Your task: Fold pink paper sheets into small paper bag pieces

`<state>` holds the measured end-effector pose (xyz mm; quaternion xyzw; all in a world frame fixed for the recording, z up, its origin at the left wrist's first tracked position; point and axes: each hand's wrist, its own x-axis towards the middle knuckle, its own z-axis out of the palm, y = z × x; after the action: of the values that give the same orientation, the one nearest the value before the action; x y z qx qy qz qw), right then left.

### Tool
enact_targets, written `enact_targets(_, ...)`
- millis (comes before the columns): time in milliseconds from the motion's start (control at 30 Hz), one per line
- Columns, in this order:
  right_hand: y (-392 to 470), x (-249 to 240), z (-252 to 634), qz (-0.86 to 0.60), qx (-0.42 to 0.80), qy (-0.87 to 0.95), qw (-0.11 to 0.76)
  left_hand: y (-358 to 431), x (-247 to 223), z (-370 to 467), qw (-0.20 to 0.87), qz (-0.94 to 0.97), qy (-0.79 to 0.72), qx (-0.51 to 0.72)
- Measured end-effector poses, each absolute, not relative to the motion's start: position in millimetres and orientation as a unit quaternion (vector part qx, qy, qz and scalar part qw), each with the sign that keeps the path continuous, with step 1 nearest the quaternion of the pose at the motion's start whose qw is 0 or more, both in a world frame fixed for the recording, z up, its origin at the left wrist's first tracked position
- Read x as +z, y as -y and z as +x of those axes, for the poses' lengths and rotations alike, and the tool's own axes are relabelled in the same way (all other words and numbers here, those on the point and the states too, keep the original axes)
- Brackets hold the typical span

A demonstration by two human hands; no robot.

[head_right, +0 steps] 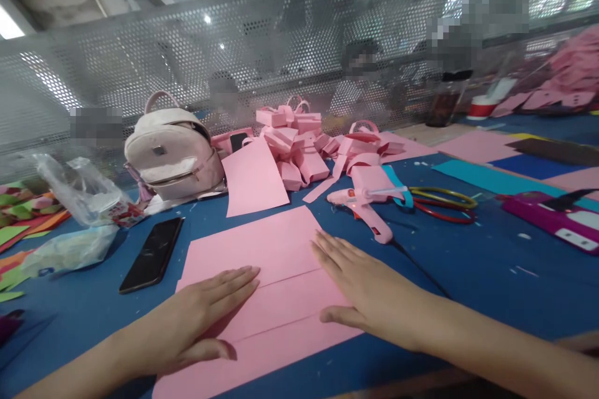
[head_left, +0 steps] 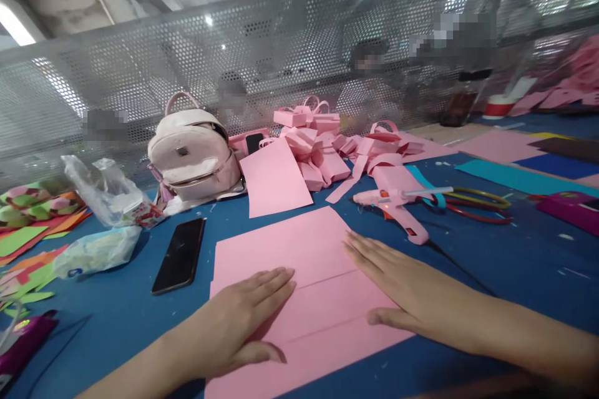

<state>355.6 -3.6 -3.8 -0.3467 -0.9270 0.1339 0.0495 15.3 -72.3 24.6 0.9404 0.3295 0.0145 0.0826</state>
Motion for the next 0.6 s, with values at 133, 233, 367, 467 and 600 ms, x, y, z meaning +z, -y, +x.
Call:
enact_targets(133,5,0,353,-0.356,0.141,0.923,0.034,52,24,42,0.091,0.951,-0.295,0.014)
enact_targets(233,6,7,349,-0.381,0.154,0.912,-0.008,39,20,62,0.075,0.962,-0.263,0.011)
enact_targets(367,8,11,348,-0.394,0.188,0.9,-0.014,23,16,87,0.026,0.972,-0.235,0.002)
enact_targets(467,8,10,352,-0.421,0.236,0.875,0.03,14,13,103,-0.012,0.973,-0.23,0.007)
enact_targets(600,5,7,357,-0.462,0.286,0.837,0.065,6,8,118,-0.059,0.971,-0.231,0.01)
